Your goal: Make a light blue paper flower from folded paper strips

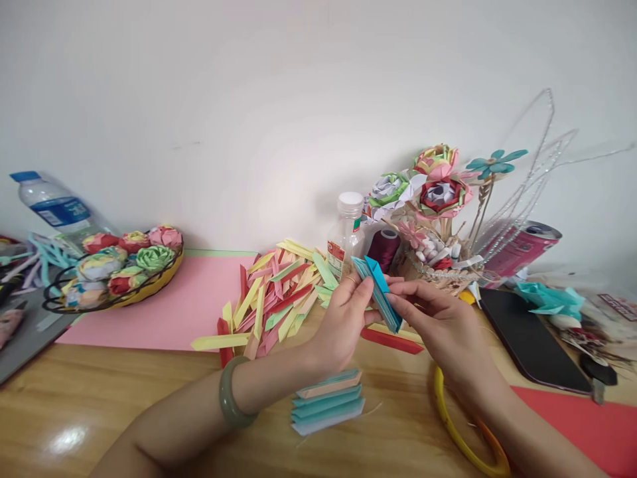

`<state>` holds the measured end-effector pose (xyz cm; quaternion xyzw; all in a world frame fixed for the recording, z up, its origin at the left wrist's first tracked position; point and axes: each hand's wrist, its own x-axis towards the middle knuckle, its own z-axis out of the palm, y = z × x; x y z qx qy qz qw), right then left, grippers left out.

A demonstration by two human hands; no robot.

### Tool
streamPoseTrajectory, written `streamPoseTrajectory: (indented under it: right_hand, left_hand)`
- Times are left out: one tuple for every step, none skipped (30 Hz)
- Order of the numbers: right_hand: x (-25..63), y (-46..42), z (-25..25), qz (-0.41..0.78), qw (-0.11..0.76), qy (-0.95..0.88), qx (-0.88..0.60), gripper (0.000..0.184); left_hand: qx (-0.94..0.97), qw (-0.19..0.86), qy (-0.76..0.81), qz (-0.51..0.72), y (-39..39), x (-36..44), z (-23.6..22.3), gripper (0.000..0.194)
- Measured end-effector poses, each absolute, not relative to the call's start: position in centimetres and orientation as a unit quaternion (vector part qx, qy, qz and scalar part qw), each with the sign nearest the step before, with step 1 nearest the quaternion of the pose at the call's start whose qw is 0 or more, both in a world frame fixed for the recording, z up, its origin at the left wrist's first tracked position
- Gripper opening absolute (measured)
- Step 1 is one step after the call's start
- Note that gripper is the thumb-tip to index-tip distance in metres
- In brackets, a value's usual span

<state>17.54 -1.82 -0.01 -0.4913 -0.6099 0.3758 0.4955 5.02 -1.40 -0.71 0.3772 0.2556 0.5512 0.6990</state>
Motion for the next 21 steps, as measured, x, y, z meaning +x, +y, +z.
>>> streamPoseTrajectory:
  right_hand:
    - [17.7,-1.7,-0.2,0.369,0.491,-0.617,-0.492,0.023]
    - [17.8,-1.6,-0.5,0.358,0.484,-0.627,-0.494,0.024]
    - [17.9,-1.4,-0.7,0.335,0.479,-0.640,-0.499,0.024]
    - [18.1,-1.4,-0.9,0.296,0.476,-0.654,-0.508,0.023]
    - [18.2,-1.3,-1.0,0.244,0.472,-0.669,-0.519,0.021]
    - [18.4,-1.3,-1.1,0.187,0.463,-0.685,-0.532,0.018]
    - [18.5,-1.4,-1.0,0.129,0.448,-0.699,-0.543,0.015]
    - [18.5,-1.5,-0.9,0.079,0.428,-0.714,-0.548,0.014]
    - [18.6,-1.6,-0.6,0.044,0.408,-0.733,-0.543,0.014]
    - [18.6,-1.7,-0.3,0.028,0.389,-0.755,-0.527,0.013]
    - [18.6,-1.8,0.1,0.024,0.380,-0.775,-0.504,0.011]
    - [18.5,-1.9,0.4,0.026,0.384,-0.788,-0.481,0.007]
    - [18.5,-2.0,0.7,0.033,0.395,-0.795,-0.460,0.010]
    - [18.5,-2.0,0.9,0.040,0.407,-0.799,-0.441,0.021]
    - [18.5,-2.1,1.0,0.045,0.411,-0.806,-0.423,0.035]
    - [18.5,-2.1,1.0,0.052,0.400,-0.820,-0.405,0.050]
    - [18.5,-2.2,0.9,0.066,0.375,-0.841,-0.385,0.064]
    - [18.5,-2.2,0.7,0.086,0.339,-0.863,-0.365,0.076]
    - [18.5,-2.3,0.5,0.109,0.304,-0.879,-0.350,0.086]
    - [18.5,-2.4,0.4,0.124,0.288,-0.885,-0.345,0.092]
    - [18.5,-2.5,0.3,0.132,0.282,-0.886,-0.342,0.099]
  left_hand:
    - [0.383,0.701,0.249,0.548,-1.4,5.0,-0.7,0.020]
    - [0.389,0.703,0.243,0.543,-1.4,4.9,-0.7,0.020]
    - [0.394,0.705,0.241,0.538,-1.4,4.9,-0.7,0.021]
    - [0.397,0.707,0.242,0.533,-1.4,4.9,-0.7,0.021]
    - [0.401,0.708,0.245,0.527,-1.4,4.8,-0.7,0.021]
    - [0.407,0.708,0.249,0.520,-1.4,4.8,-0.8,0.020]
    - [0.417,0.707,0.257,0.510,-1.3,4.7,-0.8,0.020]
    - [0.431,0.701,0.269,0.500,-1.3,4.6,-0.8,0.019]
    - [0.445,0.691,0.286,0.493,-1.2,4.5,-0.8,0.018]
    - [0.458,0.678,0.304,0.488,-1.1,4.5,-0.7,0.018]
    - [0.466,0.666,0.322,0.486,-1.0,4.4,-0.6,0.017]
    - [0.468,0.659,0.335,0.484,-0.9,4.3,-0.5,0.017]
    - [0.464,0.659,0.341,0.483,-0.8,4.2,-0.4,0.017]
    - [0.460,0.666,0.338,0.480,-0.7,4.2,-0.3,0.017]
    - [0.459,0.676,0.329,0.473,-0.7,4.2,-0.2,0.017]
    - [0.459,0.685,0.319,0.468,-0.8,4.1,-0.1,0.015]
    - [0.458,0.693,0.311,0.461,-0.8,4.1,-0.1,0.013]
    - [0.457,0.701,0.306,0.455,-0.9,4.1,-0.1,0.012]
    - [0.454,0.708,0.302,0.449,-1.0,4.1,0.0,0.011]
    - [0.449,0.715,0.300,0.445,-1.1,4.0,0.0,0.012]
    - [0.442,0.722,0.295,0.444,-1.2,4.0,0.0,0.013]
